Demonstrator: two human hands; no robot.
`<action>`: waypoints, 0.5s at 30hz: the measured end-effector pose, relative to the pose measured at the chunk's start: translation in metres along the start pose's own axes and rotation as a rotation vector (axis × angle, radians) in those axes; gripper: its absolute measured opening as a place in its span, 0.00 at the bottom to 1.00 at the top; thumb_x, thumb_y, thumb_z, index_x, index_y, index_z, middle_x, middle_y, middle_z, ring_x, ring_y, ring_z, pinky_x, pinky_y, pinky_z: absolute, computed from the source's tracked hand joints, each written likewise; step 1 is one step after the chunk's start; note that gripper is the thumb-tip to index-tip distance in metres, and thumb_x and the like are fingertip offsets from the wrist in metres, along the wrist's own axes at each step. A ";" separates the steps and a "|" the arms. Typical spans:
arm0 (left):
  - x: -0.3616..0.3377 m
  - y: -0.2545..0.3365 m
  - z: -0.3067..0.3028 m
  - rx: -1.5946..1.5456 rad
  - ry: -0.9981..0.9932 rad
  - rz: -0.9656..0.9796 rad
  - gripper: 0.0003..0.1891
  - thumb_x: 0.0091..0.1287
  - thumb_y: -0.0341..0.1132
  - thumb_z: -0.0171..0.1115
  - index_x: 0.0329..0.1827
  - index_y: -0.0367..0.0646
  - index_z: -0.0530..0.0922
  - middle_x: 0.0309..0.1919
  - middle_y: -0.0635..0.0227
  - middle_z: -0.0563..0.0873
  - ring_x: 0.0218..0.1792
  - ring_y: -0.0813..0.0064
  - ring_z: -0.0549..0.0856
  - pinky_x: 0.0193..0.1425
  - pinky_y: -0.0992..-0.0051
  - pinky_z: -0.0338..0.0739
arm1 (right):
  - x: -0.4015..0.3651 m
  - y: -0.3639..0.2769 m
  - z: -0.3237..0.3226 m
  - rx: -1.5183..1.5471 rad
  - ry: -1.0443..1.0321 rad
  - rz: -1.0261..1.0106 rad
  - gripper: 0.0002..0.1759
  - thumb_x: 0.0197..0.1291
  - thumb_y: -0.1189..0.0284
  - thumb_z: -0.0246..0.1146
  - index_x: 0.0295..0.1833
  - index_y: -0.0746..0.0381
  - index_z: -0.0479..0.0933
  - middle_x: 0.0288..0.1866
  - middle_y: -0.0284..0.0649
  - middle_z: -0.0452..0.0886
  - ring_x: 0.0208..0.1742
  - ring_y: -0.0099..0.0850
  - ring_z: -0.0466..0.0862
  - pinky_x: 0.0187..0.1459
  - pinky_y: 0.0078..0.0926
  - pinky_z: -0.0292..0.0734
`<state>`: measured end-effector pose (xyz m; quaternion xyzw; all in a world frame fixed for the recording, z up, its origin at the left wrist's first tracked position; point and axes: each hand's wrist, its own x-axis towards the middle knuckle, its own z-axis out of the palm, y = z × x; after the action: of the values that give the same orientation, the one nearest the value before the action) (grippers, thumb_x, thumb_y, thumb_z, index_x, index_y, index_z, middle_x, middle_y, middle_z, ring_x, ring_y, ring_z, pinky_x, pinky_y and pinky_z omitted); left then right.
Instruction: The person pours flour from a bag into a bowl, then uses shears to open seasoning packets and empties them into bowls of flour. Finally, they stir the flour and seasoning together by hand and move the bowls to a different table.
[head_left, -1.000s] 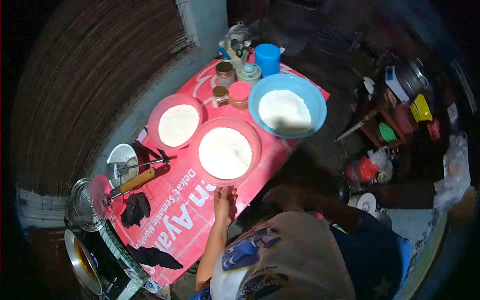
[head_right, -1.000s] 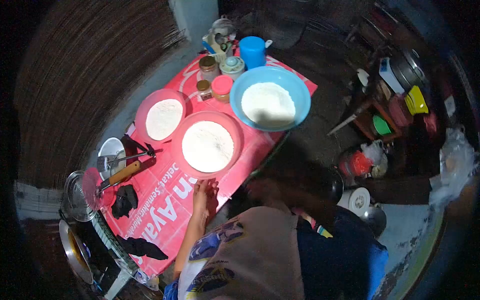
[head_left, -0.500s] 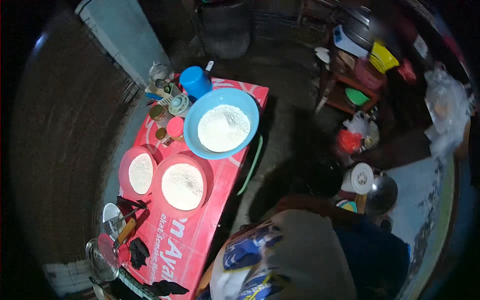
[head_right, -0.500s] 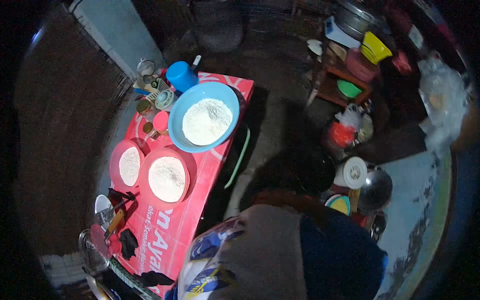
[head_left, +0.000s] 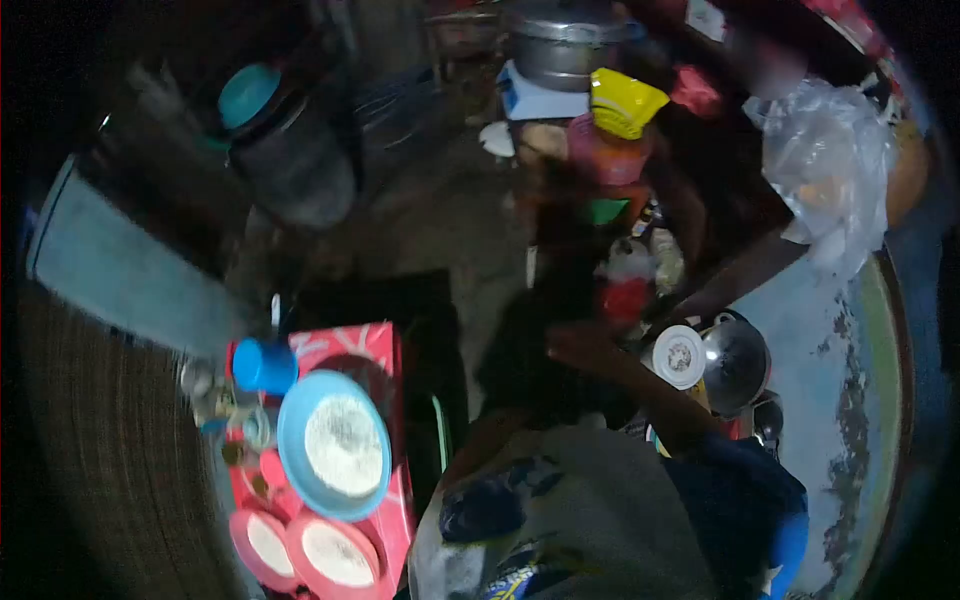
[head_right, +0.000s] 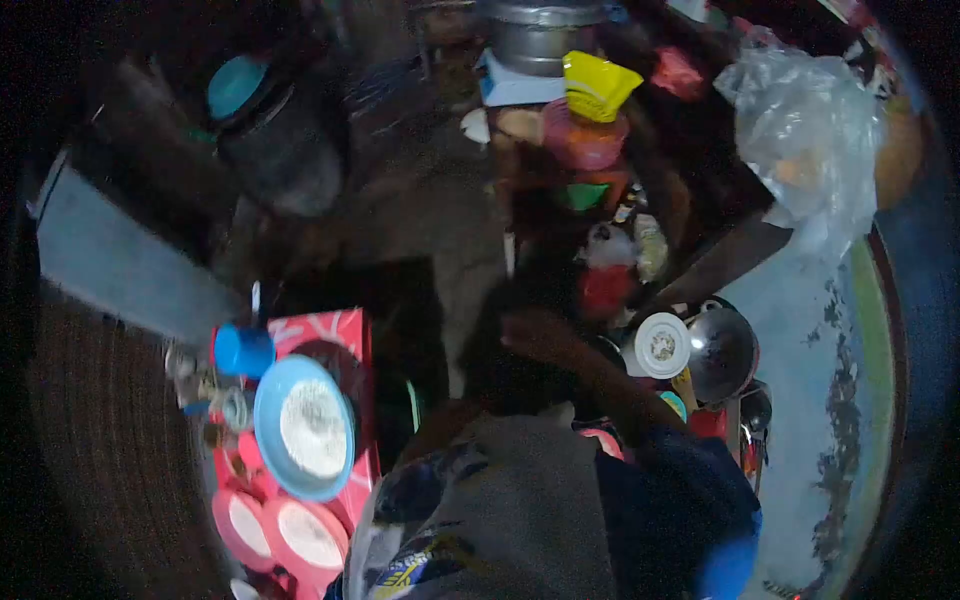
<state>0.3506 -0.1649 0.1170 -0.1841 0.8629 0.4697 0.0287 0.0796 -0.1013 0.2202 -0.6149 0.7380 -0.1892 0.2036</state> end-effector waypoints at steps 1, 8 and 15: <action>0.017 -0.006 -0.011 0.061 -0.013 0.023 0.19 0.64 0.36 0.49 0.59 0.43 0.67 0.56 0.64 0.73 0.52 0.63 0.75 0.57 0.68 0.67 | 0.015 -0.002 -0.013 0.060 0.119 -0.021 0.11 0.53 0.65 0.55 0.37 0.61 0.72 0.29 0.47 0.76 0.33 0.43 0.78 0.36 0.39 0.73; 0.130 -0.078 -0.097 0.423 -0.077 0.177 0.19 0.64 0.35 0.49 0.58 0.44 0.68 0.55 0.64 0.73 0.52 0.62 0.75 0.57 0.68 0.67 | 0.153 0.044 -0.038 -0.137 0.570 -0.260 0.10 0.54 0.65 0.54 0.34 0.61 0.71 0.28 0.44 0.75 0.32 0.42 0.78 0.36 0.38 0.73; 0.210 -0.117 -0.166 0.301 -0.067 -0.012 0.18 0.63 0.36 0.50 0.56 0.44 0.70 0.52 0.63 0.74 0.50 0.62 0.76 0.54 0.67 0.68 | 0.174 0.043 -0.201 -0.032 0.774 0.003 0.05 0.54 0.72 0.59 0.35 0.61 0.74 0.31 0.40 0.77 0.34 0.32 0.79 0.36 0.29 0.74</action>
<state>0.2159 -0.4192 0.0691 -0.1672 0.9209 0.3409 0.0878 -0.0910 -0.2596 0.3552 -0.5001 0.7639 -0.3956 -0.0993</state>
